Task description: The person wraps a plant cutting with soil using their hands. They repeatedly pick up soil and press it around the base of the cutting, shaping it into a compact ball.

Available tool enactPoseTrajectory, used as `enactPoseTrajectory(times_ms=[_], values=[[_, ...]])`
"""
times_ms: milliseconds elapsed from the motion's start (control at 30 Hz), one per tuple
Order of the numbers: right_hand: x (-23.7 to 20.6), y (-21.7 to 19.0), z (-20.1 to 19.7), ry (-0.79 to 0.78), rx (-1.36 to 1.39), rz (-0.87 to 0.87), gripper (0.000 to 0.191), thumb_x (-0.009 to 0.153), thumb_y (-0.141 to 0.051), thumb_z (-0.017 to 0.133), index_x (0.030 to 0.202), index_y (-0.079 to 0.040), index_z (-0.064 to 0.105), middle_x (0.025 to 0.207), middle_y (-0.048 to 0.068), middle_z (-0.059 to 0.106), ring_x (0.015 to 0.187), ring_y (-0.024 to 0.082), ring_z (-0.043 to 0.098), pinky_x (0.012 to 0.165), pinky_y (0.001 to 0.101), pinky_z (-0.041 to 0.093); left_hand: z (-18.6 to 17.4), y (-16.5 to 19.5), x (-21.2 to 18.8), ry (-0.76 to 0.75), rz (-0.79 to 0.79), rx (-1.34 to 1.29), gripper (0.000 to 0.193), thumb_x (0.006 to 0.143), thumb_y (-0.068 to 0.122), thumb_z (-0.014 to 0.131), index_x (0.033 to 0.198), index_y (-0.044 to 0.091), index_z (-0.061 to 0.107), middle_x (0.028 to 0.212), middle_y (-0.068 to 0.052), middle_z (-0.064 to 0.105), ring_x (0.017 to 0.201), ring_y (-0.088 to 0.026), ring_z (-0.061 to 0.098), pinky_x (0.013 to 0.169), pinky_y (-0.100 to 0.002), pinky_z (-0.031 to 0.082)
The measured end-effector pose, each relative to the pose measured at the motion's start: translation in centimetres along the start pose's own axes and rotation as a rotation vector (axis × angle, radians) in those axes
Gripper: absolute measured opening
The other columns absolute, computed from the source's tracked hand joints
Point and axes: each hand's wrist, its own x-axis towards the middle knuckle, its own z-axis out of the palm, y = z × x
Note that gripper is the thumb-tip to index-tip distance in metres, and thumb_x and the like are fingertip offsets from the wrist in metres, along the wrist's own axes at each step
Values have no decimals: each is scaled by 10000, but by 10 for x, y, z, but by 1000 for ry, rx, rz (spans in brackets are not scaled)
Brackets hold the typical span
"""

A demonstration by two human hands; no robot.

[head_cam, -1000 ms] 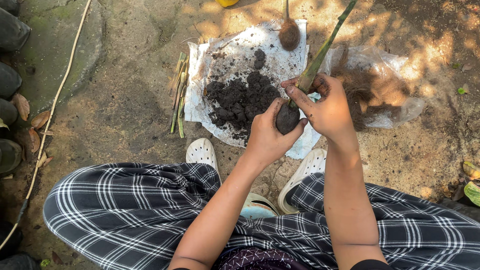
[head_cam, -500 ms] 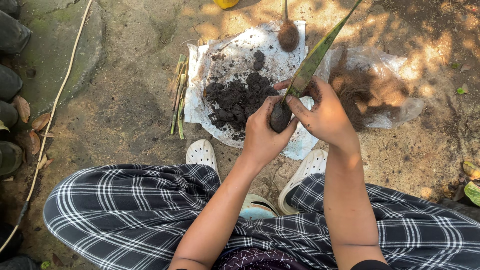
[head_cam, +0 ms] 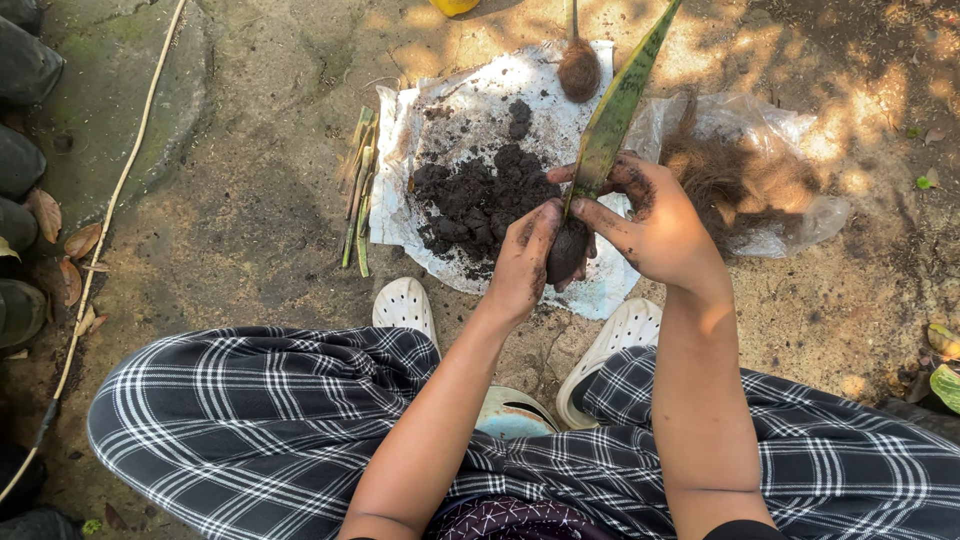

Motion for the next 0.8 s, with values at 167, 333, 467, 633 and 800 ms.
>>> enactPoseTrajectory(times_ms=[167, 333, 467, 633, 800], values=[[0, 1, -1, -8, -10, 2, 321, 950, -53, 717, 1267, -17, 684, 1227, 82, 742, 1166, 163, 678, 1044, 343, 534, 4, 2, -1, 18, 2, -51, 426, 1146, 379, 418, 1128, -3, 604, 821, -79, 667, 607, -111, 596, 491, -264, 449], [0, 2, -1, 5, 14, -4, 305, 956, -49, 720, 1257, -10, 686, 1217, 81, 741, 1157, 165, 678, 1049, 345, 533, 5, 6, -2, 28, 2, -83, 395, 1112, 354, 382, 1145, 22, 592, 827, -78, 682, 618, -112, 620, 488, -257, 450], [0, 2, 2, 10, 26, -12, 299, 959, -45, 714, 1254, -10, 684, 1224, 79, 739, 1174, 163, 672, 1058, 348, 533, 6, 5, -3, 40, 4, -97, 380, 1142, 324, 391, 1115, 4, 595, 809, -83, 667, 589, -115, 593, 472, -263, 434], [0, 0, 5, 2, 27, -42, 307, 964, -39, 710, 1266, 0, 672, 1229, 85, 731, 1186, 164, 666, 1064, 344, 521, 4, 7, -3, 64, 20, -68, 373, 1144, 310, 411, 1129, -9, 605, 832, -101, 677, 627, -136, 622, 492, -266, 453], [0, -2, 6, 45, 102, 156, 300, 978, -64, 706, 1272, -3, 697, 1122, 91, 746, 958, 166, 656, 815, 360, 533, 1, 14, -2, -7, -110, -181, 387, 1077, 341, 374, 1123, 29, 600, 822, -103, 696, 626, -169, 686, 434, -277, 481]])
